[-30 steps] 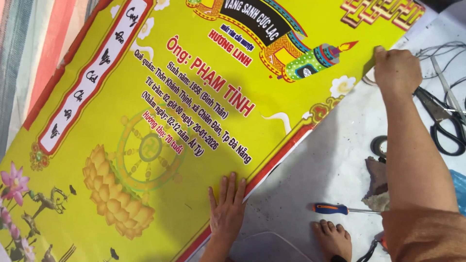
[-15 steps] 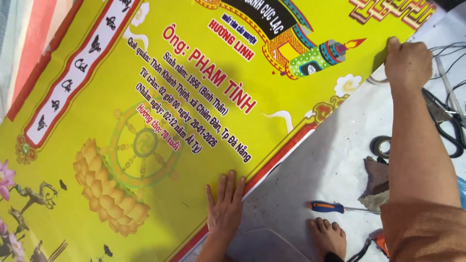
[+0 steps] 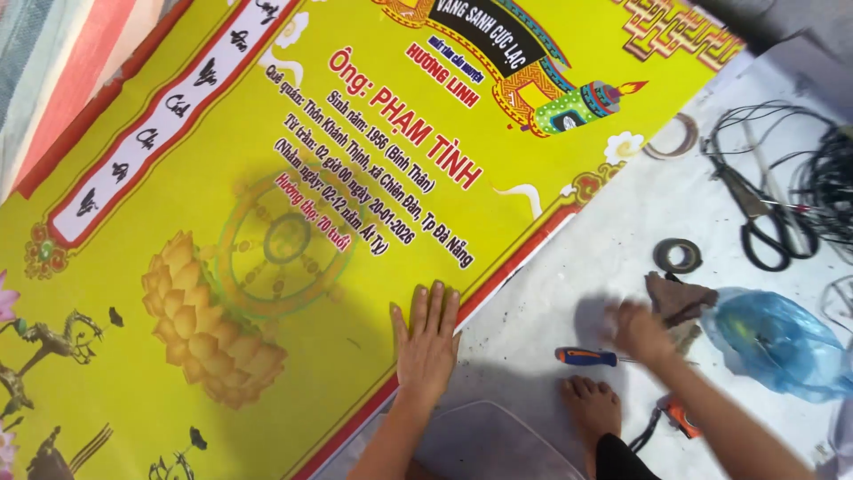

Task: Assembling a large printed banner into a metal frame by tucking the edges into a groove using a screwdriver.

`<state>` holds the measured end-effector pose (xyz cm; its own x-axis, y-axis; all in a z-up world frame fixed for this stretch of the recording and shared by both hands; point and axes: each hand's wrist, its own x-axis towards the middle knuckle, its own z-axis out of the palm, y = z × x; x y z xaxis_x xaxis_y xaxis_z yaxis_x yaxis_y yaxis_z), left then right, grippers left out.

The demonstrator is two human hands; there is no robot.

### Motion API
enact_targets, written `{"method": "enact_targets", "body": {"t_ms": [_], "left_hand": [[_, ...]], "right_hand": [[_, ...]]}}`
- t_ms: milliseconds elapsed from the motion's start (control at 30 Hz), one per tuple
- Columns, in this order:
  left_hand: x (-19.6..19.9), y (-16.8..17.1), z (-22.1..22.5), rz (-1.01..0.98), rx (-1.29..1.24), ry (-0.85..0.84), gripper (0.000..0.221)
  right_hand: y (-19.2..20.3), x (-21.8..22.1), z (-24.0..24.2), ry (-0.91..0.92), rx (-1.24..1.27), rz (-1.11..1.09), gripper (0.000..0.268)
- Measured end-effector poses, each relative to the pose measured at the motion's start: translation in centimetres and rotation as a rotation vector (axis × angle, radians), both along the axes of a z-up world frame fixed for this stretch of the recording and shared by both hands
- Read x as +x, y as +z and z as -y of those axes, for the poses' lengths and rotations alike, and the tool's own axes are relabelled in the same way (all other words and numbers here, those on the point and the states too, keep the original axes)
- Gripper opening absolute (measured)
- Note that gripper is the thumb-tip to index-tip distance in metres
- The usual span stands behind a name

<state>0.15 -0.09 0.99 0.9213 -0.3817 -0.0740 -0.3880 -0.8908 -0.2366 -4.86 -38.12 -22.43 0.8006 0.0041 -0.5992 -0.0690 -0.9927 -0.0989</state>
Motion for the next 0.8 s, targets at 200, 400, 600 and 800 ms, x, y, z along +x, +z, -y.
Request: {"method": "enact_targets", "body": {"t_ms": [200,400,600,800], "left_hand": [[-1.4,-0.8,-1.4,0.045,-0.262,0.039,0.084],[-7.9,5.1,-8.3,-0.248,-0.15,0.283,0.08],[-14.9,9.2,-18.2,-0.428,0.055,0.531,0.084],[-19.8,8.9,-23.5,-0.38,-0.077,0.705,0.088]], "right_hand": [[-2.6,-8.6,-2.4,0.275,-0.022,0.027,0.047],[2.2,-8.3,-1.4,0.099,-0.051,0.082,0.033],[22.8,-1.2,-2.9,-0.006,0.099,0.289,0.035],[40.1,1.5,-9.7,0.076,0.252,0.508,0.04]]}}
